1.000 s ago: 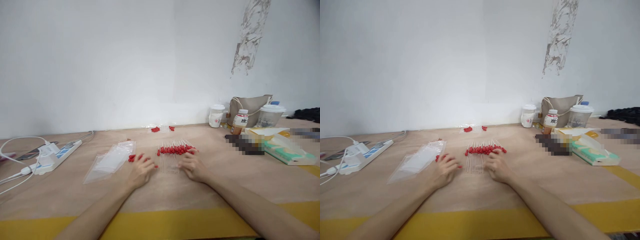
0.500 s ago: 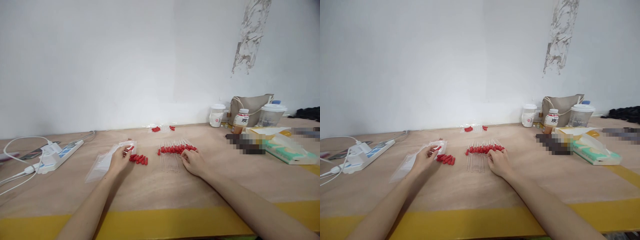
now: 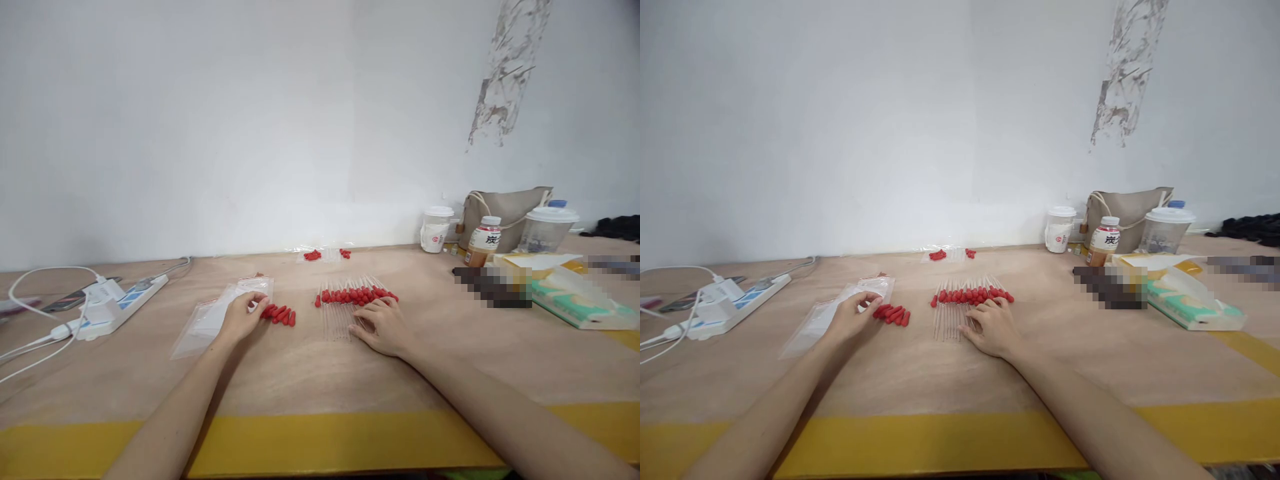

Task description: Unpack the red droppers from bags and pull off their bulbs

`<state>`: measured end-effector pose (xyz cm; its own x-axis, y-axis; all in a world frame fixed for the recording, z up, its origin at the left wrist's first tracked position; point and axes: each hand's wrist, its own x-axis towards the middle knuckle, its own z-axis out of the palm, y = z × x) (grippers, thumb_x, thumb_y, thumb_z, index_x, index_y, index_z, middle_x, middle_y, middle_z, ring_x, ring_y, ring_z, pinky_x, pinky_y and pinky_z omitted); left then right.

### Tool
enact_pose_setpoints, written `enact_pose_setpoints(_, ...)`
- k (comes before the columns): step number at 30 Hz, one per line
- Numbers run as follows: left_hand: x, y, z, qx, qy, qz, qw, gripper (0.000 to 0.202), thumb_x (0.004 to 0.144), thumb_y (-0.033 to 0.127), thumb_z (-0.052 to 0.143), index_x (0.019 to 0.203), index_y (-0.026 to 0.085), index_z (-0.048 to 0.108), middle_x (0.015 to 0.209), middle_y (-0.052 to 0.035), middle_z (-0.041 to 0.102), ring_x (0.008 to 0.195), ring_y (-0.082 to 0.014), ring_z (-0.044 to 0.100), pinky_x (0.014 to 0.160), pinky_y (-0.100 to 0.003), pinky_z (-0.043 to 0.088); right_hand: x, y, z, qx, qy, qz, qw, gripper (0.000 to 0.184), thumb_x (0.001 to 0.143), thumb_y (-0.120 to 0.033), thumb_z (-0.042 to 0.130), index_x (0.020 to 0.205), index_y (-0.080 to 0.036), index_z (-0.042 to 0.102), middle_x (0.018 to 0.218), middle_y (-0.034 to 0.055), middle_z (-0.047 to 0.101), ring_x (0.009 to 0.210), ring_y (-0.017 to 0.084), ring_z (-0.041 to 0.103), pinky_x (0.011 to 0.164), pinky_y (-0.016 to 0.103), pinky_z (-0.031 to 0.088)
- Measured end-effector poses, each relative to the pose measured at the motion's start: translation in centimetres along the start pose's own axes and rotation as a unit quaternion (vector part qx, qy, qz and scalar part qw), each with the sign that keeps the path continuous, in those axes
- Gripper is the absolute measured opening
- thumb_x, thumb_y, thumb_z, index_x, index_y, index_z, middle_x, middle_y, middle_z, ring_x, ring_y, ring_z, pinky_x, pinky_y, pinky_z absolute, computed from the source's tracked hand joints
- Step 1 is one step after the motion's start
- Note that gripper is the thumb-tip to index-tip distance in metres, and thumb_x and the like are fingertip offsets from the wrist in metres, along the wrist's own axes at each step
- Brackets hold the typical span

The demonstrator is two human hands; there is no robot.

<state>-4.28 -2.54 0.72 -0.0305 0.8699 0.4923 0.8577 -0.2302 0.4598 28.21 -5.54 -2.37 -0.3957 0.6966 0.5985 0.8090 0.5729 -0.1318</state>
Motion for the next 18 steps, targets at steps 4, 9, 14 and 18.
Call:
enact_pose_setpoints(4,0.0,0.7,0.0,0.019,0.051,0.033,0.998,0.026,0.077,0.04,0.043,0.078,0.021,0.061,0.086,-0.0013,0.064,0.079,-0.0188,0.054,0.072,-0.029,0.041,0.1,0.0,0.0,0.007,-0.009,0.0,1.0,0.035,0.079,-0.051,0.045,0.095,-0.026,0.063,0.092,0.0035,0.066,0.086,0.019,0.054,0.086,0.039,0.027)
enact_pose_setpoints(9,0.4,3.9,0.9,0.09,-0.032,0.133,0.986,0.025,0.071,0.046,0.054,0.074,0.023,0.063,0.088,-0.0028,0.061,0.09,-0.0222,0.051,0.082,-0.036,0.036,0.3,0.2,-0.1,0.029,-0.019,0.019,0.999,0.04,0.083,-0.049,0.04,0.108,-0.023,0.057,0.097,0.0048,0.065,0.089,0.019,0.053,0.088,0.039,0.028)
enact_pose_setpoints(14,2.2,7.3,3.1,0.138,-0.13,0.14,0.972,0.036,0.066,0.057,0.055,0.069,0.023,0.064,0.094,-0.0058,0.058,0.098,-0.0269,0.048,0.085,-0.042,0.032,0.4,1.4,-0.5,0.073,-0.016,0.053,0.996,0.039,0.089,-0.041,0.029,0.111,-0.023,0.056,0.1,0.0037,0.064,0.092,0.018,0.053,0.09,0.04,0.027)
enact_pose_setpoints(18,4.0,8.6,5.3,0.151,-0.183,0.092,0.967,0.037,0.062,0.056,0.058,0.06,0.02,0.065,0.096,-0.0086,0.058,0.101,-0.0294,0.047,0.089,-0.043,0.03,0.5,2.0,-0.9,0.093,-0.006,0.077,0.993,0.042,0.091,-0.038,0.022,0.109,-0.025,0.057,0.099,0.0026,0.065,0.092,0.017,0.054,0.089,0.04,0.028)
